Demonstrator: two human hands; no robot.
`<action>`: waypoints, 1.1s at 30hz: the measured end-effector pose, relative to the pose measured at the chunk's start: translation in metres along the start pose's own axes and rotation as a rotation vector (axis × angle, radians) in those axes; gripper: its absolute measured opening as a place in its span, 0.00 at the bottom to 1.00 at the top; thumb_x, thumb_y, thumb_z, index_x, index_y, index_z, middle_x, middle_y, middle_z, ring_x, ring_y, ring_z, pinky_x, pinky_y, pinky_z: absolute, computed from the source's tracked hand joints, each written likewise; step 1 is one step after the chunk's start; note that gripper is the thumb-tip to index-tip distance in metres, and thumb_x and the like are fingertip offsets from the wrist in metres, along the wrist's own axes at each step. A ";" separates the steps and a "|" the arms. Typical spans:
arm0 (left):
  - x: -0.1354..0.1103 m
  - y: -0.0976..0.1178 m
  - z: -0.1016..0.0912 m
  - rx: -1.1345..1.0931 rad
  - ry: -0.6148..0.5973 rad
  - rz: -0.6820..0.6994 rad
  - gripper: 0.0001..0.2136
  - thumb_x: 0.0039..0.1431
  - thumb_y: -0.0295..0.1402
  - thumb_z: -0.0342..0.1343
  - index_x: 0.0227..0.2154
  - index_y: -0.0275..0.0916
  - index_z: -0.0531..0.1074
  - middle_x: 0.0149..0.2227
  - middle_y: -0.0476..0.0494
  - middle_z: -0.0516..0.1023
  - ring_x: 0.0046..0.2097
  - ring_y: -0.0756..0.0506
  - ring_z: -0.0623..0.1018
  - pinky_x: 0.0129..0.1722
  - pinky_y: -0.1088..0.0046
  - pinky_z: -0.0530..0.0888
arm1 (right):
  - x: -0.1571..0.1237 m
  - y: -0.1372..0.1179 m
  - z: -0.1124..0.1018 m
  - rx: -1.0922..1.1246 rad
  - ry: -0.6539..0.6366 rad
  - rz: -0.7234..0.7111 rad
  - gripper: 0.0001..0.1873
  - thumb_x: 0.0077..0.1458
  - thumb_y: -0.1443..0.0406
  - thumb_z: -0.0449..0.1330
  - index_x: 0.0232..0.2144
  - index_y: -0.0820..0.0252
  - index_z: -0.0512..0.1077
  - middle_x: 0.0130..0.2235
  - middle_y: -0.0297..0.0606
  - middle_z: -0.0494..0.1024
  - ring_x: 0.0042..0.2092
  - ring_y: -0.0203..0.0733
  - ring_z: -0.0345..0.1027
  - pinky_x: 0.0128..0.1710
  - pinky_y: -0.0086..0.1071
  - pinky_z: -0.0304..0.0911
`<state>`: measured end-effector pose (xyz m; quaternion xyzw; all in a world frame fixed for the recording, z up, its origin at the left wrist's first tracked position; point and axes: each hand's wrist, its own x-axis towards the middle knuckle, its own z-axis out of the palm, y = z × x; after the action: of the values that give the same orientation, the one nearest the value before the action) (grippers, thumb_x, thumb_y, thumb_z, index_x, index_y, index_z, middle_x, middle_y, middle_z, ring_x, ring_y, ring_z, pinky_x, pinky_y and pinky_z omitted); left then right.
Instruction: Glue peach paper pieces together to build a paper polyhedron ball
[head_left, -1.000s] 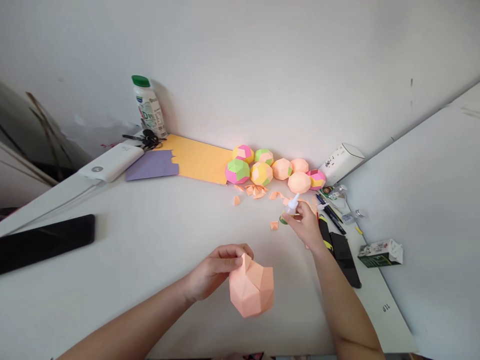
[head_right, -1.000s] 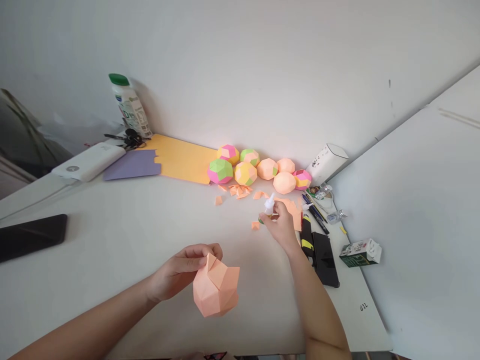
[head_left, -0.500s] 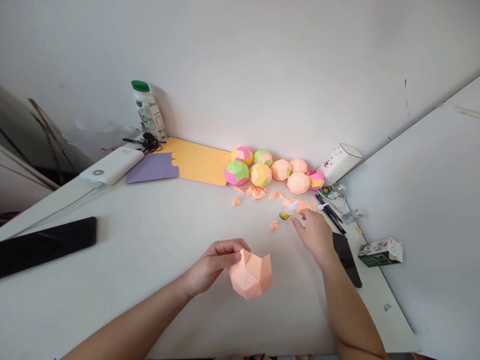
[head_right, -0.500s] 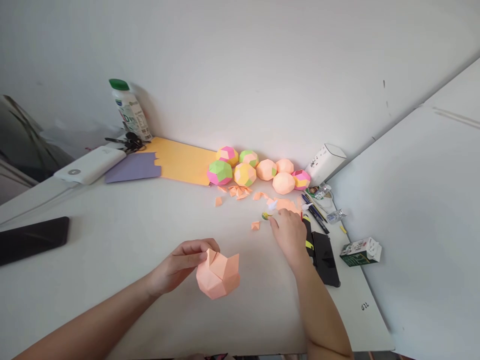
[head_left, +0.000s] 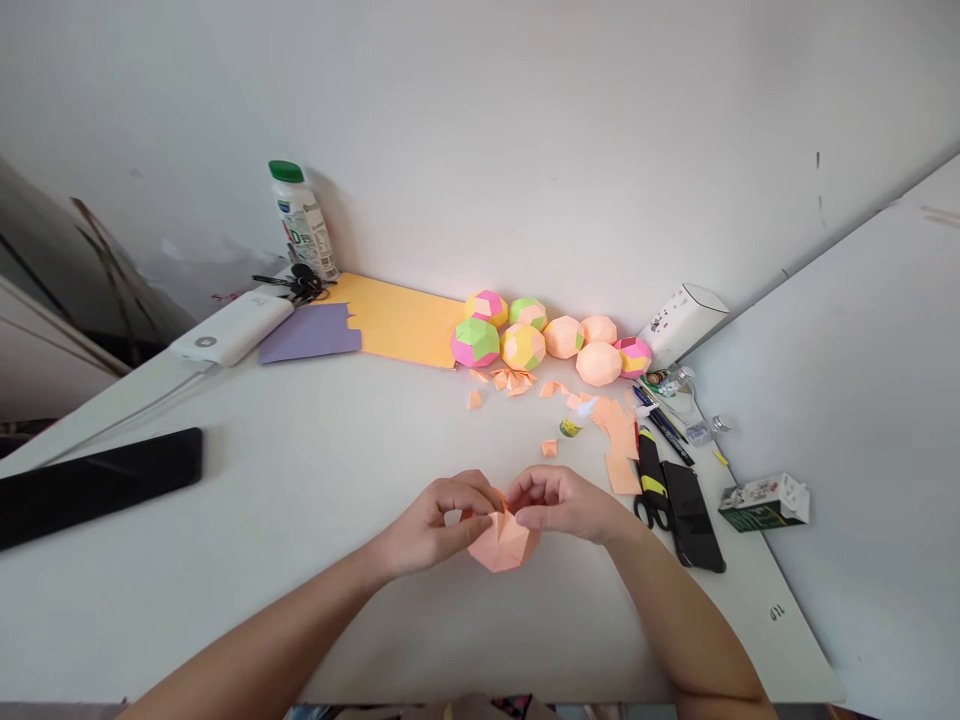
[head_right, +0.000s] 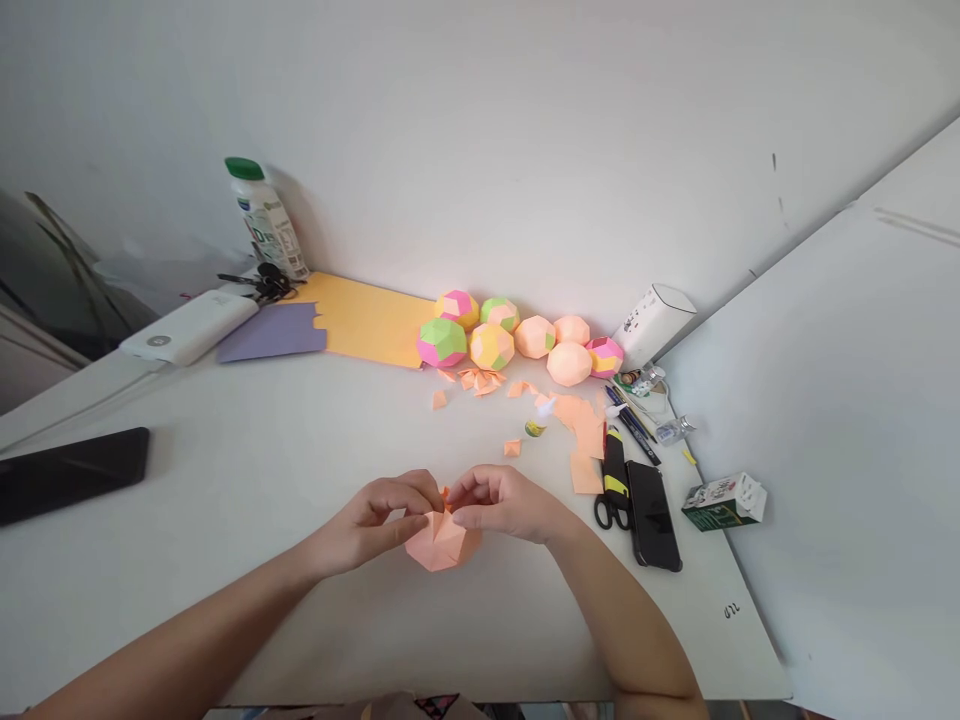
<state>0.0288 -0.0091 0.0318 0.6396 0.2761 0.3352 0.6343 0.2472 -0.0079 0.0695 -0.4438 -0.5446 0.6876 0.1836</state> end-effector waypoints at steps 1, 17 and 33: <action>0.000 0.000 0.000 0.011 -0.003 0.009 0.10 0.56 0.35 0.56 0.22 0.38 0.75 0.32 0.41 0.73 0.34 0.46 0.69 0.35 0.69 0.66 | 0.000 0.000 0.000 0.031 -0.011 0.013 0.13 0.47 0.63 0.66 0.36 0.61 0.73 0.35 0.34 0.75 0.36 0.34 0.69 0.37 0.29 0.62; -0.003 0.002 0.001 0.137 -0.001 0.092 0.08 0.57 0.28 0.51 0.25 0.37 0.73 0.32 0.43 0.69 0.29 0.49 0.65 0.28 0.73 0.62 | 0.008 0.008 -0.004 0.179 -0.138 0.083 0.15 0.45 0.66 0.68 0.38 0.60 0.73 0.35 0.33 0.73 0.35 0.31 0.67 0.34 0.26 0.60; -0.002 -0.002 0.003 0.126 0.034 0.093 0.08 0.56 0.27 0.51 0.24 0.36 0.73 0.31 0.44 0.70 0.29 0.51 0.66 0.29 0.73 0.63 | 0.003 0.007 0.003 -0.092 0.129 -0.040 0.13 0.46 0.65 0.66 0.38 0.58 0.75 0.34 0.34 0.73 0.38 0.36 0.67 0.40 0.33 0.64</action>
<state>0.0299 -0.0119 0.0294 0.6845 0.2775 0.3570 0.5718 0.2450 -0.0096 0.0615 -0.4841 -0.5712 0.6282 0.2113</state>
